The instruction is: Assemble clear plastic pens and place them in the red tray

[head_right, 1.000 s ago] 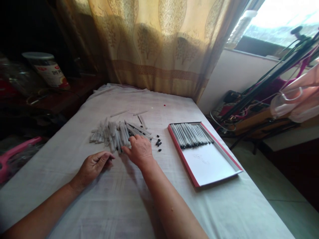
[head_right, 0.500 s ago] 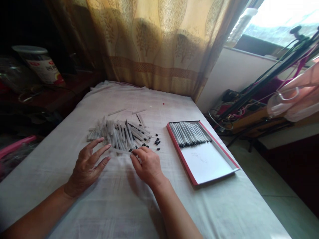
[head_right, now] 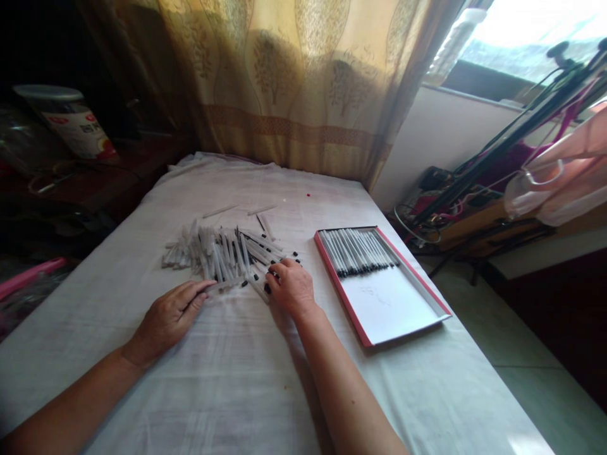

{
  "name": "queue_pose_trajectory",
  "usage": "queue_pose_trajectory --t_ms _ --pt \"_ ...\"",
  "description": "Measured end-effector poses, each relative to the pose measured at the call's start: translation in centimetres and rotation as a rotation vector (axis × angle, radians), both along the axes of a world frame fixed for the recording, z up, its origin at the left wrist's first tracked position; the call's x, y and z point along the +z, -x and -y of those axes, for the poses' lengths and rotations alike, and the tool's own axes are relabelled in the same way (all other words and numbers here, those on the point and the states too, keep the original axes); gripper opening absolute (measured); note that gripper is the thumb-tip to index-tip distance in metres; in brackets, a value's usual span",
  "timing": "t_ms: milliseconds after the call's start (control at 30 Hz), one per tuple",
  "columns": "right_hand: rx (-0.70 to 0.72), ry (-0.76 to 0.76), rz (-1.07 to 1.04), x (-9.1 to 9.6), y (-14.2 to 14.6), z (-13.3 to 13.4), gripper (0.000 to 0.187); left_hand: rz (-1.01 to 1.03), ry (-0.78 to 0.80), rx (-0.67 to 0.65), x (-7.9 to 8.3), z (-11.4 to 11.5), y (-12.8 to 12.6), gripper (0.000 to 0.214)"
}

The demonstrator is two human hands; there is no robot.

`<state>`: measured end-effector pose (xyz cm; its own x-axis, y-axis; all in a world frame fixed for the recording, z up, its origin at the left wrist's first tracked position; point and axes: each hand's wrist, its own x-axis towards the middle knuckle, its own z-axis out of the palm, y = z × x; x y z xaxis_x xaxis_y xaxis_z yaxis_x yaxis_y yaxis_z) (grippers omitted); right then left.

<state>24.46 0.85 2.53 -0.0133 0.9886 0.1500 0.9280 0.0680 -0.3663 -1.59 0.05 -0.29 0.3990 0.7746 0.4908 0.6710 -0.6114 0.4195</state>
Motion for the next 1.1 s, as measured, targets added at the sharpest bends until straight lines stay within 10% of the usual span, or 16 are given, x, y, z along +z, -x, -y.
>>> queue_pose_trajectory --t_ms 433,800,1100 --pt "-0.112 0.020 0.203 1.0 0.6 -0.8 0.020 0.068 0.162 0.080 0.2 0.1 0.0 0.039" --pt "-0.489 -0.383 -1.364 -0.2 -3.2 2.7 0.034 0.146 0.153 0.076 0.3 -0.1 0.1 0.033" --pt "-0.496 -0.325 -1.618 0.7 -1.0 3.0 0.037 0.154 0.166 0.059 0.6 0.1 0.1 0.032"
